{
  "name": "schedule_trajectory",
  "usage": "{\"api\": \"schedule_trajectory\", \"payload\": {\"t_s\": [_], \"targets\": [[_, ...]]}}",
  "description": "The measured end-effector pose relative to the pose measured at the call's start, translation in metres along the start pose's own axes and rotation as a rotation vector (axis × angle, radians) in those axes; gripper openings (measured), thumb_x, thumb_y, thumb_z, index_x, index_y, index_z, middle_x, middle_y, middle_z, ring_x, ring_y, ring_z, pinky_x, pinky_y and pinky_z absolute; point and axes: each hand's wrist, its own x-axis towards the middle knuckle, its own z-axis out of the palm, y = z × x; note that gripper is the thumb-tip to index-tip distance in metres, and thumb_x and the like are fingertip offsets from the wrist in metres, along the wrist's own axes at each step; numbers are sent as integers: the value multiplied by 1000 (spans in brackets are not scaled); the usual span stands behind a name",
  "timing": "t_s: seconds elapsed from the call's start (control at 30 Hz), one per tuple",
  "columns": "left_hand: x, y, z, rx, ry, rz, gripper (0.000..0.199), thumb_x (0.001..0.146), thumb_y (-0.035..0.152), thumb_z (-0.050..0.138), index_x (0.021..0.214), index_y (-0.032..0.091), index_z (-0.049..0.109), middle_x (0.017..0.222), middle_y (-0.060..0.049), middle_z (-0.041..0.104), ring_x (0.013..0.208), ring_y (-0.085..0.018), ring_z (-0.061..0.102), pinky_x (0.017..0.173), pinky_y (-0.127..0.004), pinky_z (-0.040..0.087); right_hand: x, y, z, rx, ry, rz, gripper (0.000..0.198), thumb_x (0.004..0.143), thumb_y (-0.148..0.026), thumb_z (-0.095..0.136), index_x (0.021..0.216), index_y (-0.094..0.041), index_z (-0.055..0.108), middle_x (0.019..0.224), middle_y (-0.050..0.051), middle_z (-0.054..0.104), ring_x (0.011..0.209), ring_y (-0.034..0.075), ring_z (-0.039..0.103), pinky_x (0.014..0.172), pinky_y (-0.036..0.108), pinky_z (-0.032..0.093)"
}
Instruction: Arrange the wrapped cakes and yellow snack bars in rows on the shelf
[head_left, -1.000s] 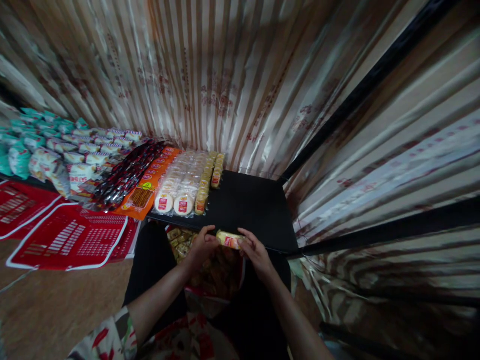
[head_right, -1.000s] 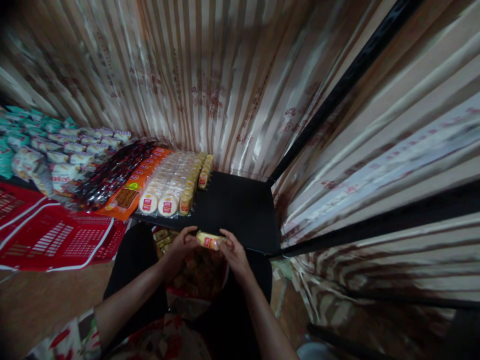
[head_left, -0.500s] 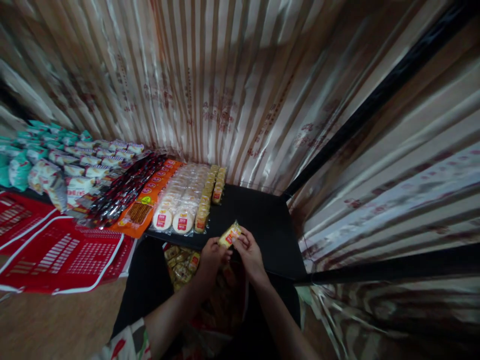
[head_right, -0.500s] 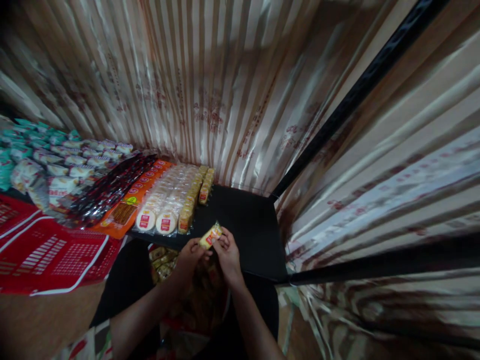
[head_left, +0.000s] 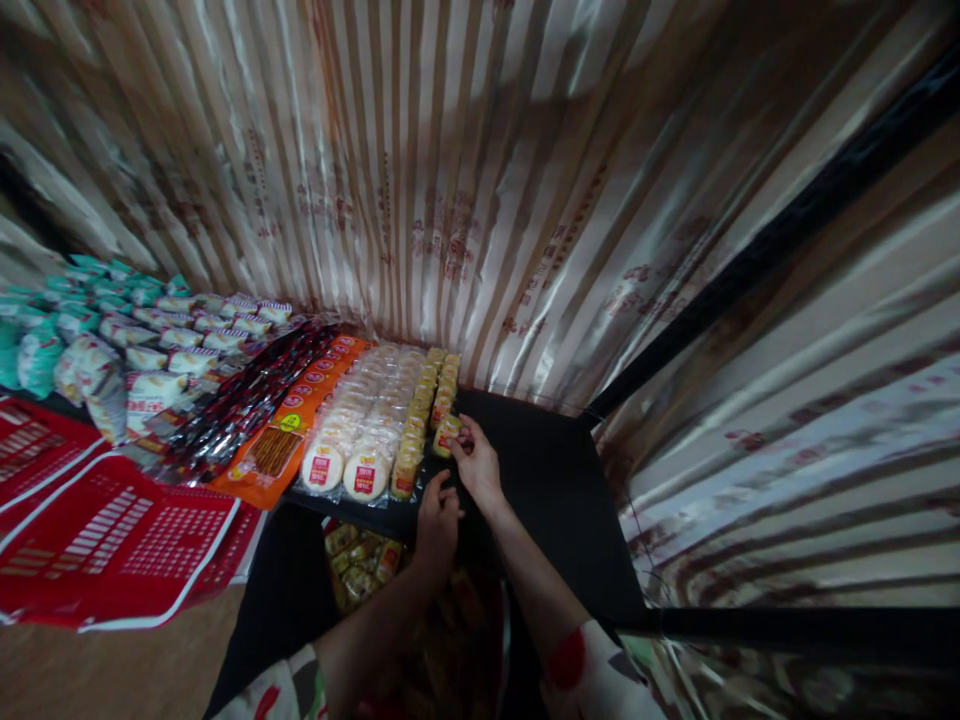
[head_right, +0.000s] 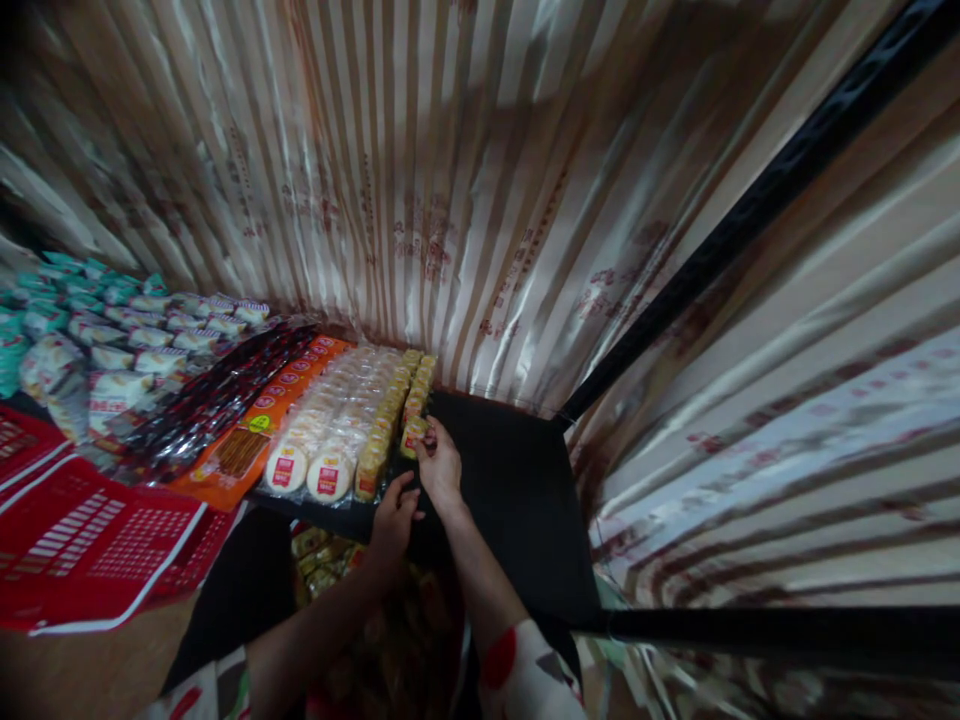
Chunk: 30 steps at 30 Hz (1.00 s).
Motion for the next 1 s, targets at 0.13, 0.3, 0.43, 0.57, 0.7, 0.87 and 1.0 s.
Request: {"api": "schedule_trajectory", "payload": {"t_s": [0.13,0.3,0.43,0.57,0.7,0.87,1.0], "targets": [[18,5,4,76,-7,79,47,79,17,42,126,19,48,133,-7,49,119,-20,48,89,-28,49,14,4,11,-105,11,-55,47,72,-26,56,118,-23,54,94,4,61,77,15,59,75,31,50],[32,9,8,105,-2,142,50,80,21,40,130,20,44,140,-4,41,130,-20,36,107,-34,33,21,5,16,-162,-7,-58,47,73,-25,55,120,-22,53,97,5,59,78,16,60,76,33,50],[35,12,10,70,-18,168,51,82,23,36,131,16,43,142,-6,39,131,-17,34,110,-31,28,22,8,20,-111,20,-36,53,73,-27,56,125,-22,48,98,5,61,80,16,60,79,34,50],[38,14,9,57,-12,144,50,82,26,34,129,14,46,141,-6,39,132,-17,33,110,-31,26,19,14,24,-44,59,2,50,72,-31,58,120,-19,50,99,7,62,81,17,61,80,35,50],[37,15,6,68,-28,166,50,85,30,31,129,12,46,141,-8,39,132,-17,32,112,-31,22,16,19,26,-33,72,45,39,72,-33,57,108,-17,57,97,7,63,83,18,61,81,35,49],[33,18,5,78,-26,209,52,87,30,29,133,10,40,146,-9,31,135,-16,25,114,-30,17,13,21,27,-59,42,36,40,74,-36,55,109,-18,58,99,8,63,85,18,61,82,34,49],[33,17,5,69,-35,207,51,88,30,28,132,10,41,146,-9,31,137,-17,22,114,-30,16,11,23,28,-97,29,15,44,76,-37,52,116,-18,56,104,9,63,89,19,60,85,34,48]]}}
